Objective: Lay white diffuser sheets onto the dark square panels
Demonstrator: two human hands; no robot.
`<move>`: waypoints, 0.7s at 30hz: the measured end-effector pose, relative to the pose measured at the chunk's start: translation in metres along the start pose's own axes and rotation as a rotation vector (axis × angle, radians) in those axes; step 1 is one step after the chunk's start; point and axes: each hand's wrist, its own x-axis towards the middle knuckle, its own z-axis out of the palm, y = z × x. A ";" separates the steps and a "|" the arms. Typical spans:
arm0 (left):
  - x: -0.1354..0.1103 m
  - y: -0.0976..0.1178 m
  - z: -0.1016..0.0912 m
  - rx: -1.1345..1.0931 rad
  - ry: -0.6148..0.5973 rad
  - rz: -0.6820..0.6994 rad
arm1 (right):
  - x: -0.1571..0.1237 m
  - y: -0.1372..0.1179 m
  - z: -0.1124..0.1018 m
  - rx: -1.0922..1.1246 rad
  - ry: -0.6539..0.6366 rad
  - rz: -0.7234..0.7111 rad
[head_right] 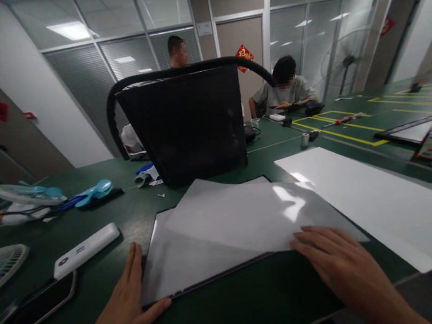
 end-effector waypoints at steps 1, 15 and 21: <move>0.000 0.001 0.000 -0.012 0.011 -0.015 | 0.009 -0.004 0.010 0.016 -0.007 0.011; 0.000 0.009 -0.015 0.030 -0.026 0.079 | 0.023 -0.007 0.031 0.218 -0.173 0.035; -0.003 0.012 -0.018 0.056 -0.008 0.087 | 0.018 -0.002 0.022 0.184 -0.105 0.069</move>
